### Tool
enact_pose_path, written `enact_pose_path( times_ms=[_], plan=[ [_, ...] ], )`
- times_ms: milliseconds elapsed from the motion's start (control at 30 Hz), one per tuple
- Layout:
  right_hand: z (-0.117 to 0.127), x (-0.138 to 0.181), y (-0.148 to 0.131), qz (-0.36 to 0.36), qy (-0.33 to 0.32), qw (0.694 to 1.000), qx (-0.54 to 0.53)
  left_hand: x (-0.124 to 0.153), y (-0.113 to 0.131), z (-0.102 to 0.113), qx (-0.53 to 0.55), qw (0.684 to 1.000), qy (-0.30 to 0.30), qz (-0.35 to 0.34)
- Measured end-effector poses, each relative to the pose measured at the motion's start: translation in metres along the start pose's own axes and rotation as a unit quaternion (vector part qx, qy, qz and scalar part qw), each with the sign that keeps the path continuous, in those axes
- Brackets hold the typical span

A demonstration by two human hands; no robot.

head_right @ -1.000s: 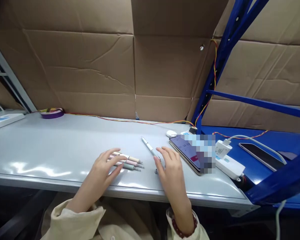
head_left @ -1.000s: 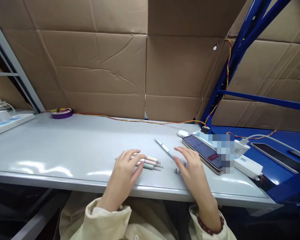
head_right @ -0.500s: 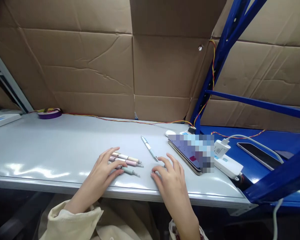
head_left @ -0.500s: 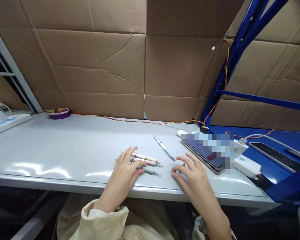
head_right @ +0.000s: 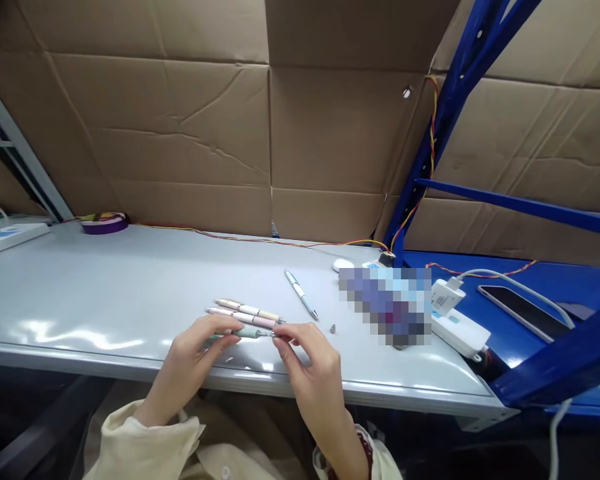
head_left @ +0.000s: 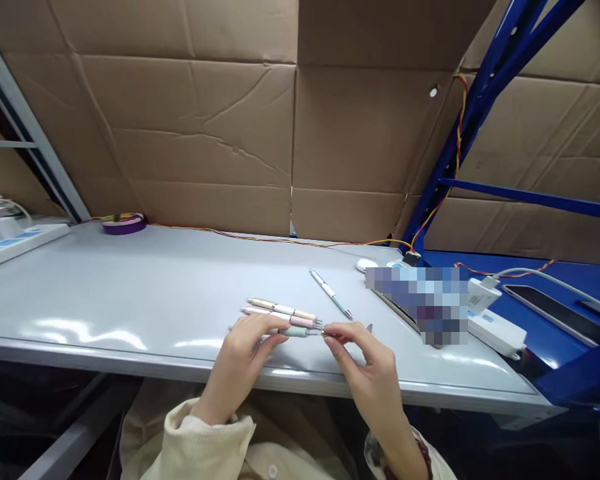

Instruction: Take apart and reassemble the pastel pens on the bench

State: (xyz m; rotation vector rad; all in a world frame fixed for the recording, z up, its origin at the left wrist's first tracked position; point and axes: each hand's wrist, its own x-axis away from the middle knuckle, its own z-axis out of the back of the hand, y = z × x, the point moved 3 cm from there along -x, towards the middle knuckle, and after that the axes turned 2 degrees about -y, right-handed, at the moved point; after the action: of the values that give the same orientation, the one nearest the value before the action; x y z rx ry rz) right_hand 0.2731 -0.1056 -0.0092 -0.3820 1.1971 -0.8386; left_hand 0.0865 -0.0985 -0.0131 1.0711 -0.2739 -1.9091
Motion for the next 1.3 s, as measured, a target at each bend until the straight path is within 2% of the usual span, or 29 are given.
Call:
enact_pose_path(
  times_ms=[133,300,467,700,1000,1167,1300],
  plan=[
    [-0.007,-0.002,0.0,0.023,-0.013,1.0,0.003,0.002,-0.001,0.0,0.009,1.0,-0.01,0.008],
    [-0.008,-0.001,0.004,0.015,-0.021,1.0,-0.007,0.002,-0.002,-0.001,0.004,1.0,-0.008,0.017],
    [-0.009,-0.002,0.003,0.011,-0.066,0.998,-0.02,0.002,-0.003,-0.001,0.006,1.0,-0.018,0.025],
    [-0.008,-0.001,0.008,-0.022,-0.058,0.998,-0.027,0.002,0.0,-0.001,0.017,0.999,-0.031,0.028],
    [-0.009,0.0,0.005,0.006,-0.039,0.997,0.059,0.001,0.002,-0.003,0.027,0.999,-0.034,0.028],
    [-0.013,-0.001,0.006,0.009,-0.075,0.988,0.135,0.001,0.001,-0.004,0.025,0.998,-0.046,0.025],
    [-0.013,-0.001,0.007,0.003,-0.093,0.991,0.094,0.001,0.0,-0.003,0.007,0.999,-0.035,0.029]
  ],
)
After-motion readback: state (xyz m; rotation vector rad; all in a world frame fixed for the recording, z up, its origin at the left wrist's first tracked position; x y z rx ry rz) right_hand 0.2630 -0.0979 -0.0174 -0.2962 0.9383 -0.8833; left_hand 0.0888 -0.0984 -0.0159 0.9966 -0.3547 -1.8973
